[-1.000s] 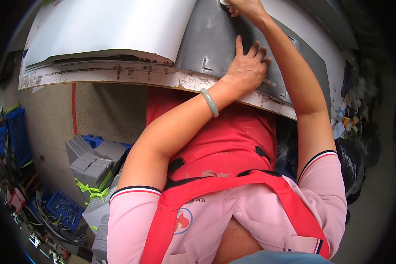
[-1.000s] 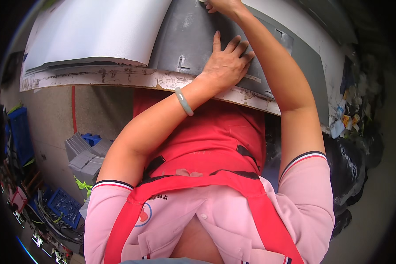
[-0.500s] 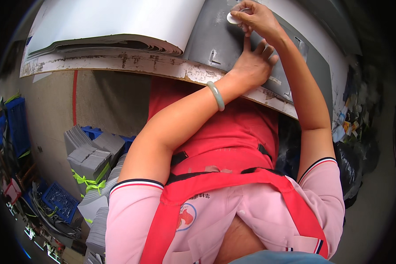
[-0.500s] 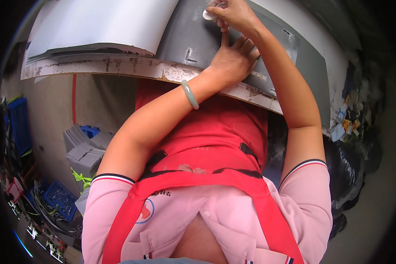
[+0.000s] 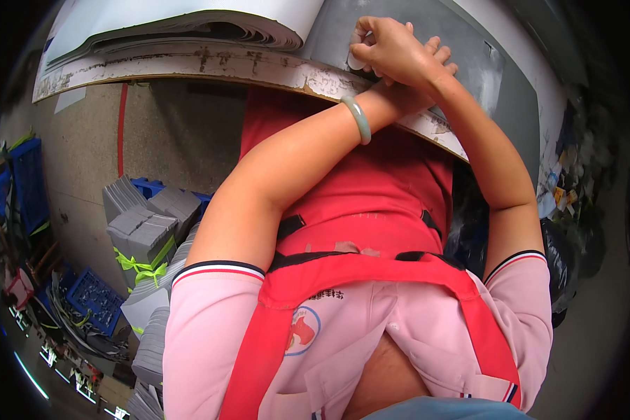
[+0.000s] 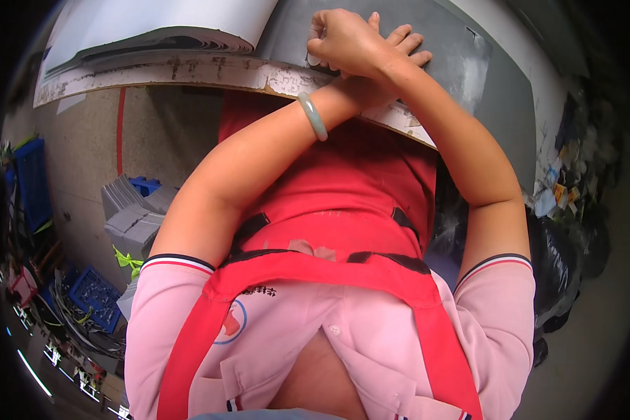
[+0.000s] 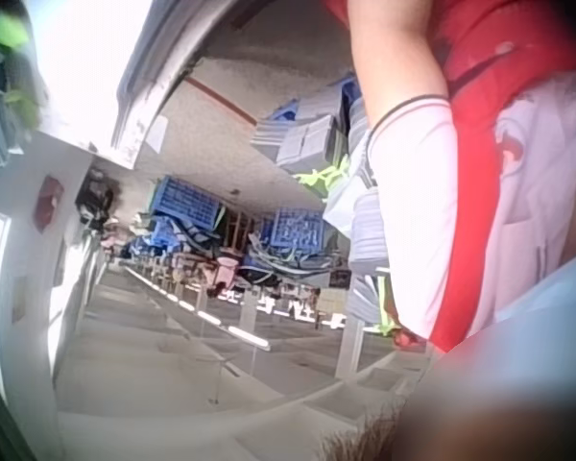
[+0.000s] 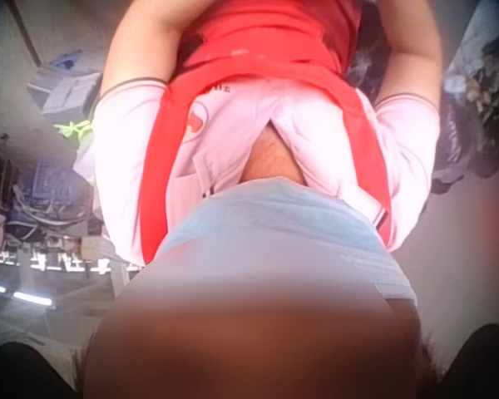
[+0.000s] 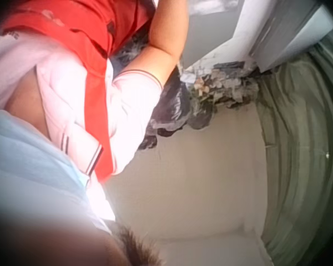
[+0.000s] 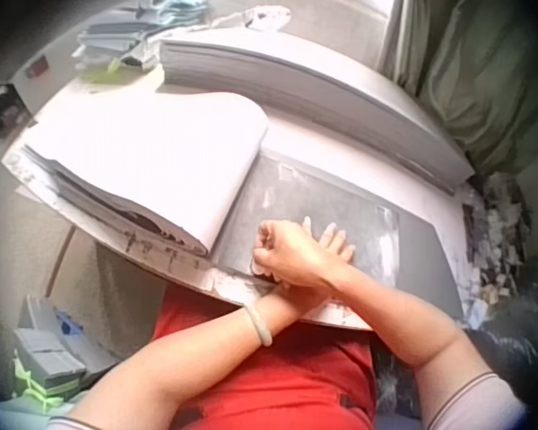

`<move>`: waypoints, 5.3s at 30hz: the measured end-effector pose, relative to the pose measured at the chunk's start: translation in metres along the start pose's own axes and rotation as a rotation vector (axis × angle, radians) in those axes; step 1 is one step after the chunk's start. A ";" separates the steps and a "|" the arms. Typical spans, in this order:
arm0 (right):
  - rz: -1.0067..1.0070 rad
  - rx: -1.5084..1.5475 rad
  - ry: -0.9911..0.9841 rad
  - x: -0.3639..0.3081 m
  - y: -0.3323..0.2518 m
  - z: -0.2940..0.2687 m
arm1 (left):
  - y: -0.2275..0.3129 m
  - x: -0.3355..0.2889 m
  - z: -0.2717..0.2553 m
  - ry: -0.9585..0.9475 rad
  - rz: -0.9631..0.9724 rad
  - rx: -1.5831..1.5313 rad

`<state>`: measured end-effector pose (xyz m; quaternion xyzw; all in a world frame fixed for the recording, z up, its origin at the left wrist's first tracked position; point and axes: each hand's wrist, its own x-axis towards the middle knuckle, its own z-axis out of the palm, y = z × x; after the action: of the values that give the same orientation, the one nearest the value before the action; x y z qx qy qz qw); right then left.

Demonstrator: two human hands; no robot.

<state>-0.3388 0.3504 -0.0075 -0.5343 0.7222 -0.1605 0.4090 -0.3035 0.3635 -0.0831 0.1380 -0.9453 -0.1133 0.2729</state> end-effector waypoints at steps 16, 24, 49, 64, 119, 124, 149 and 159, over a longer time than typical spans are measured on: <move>-0.347 -0.292 0.289 -0.024 0.023 0.011 | 0.003 0.006 -0.002 -0.133 -0.008 0.194; -0.406 -0.590 0.379 -0.020 0.036 0.012 | 0.002 0.005 0.008 -0.074 -0.006 0.074; 0.078 0.667 0.532 -0.123 0.217 -0.108 | 0.000 0.003 -0.008 0.142 0.039 -0.098; -0.577 0.909 1.142 -0.204 0.151 -0.161 | 0.001 -0.025 -0.054 -0.241 0.075 -0.145; -0.734 1.801 0.443 -0.187 0.226 -0.173 | -0.392 -0.167 -0.318 0.712 -1.298 0.310; -0.532 1.738 0.494 -0.173 0.189 -0.141 | -0.309 -0.109 -0.286 0.653 -0.869 0.179; 0.238 0.245 0.696 -0.094 0.236 -0.120 | -0.070 -0.056 -0.122 -0.282 -0.028 -0.080; 0.225 0.233 0.654 -0.104 0.235 -0.122 | -0.069 -0.063 -0.117 -0.269 -0.034 -0.116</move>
<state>-0.5723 0.5082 -0.0460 -0.3217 0.8459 -0.3580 0.2295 -0.1747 0.3033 -0.0368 0.1216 -0.9627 -0.1901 0.1492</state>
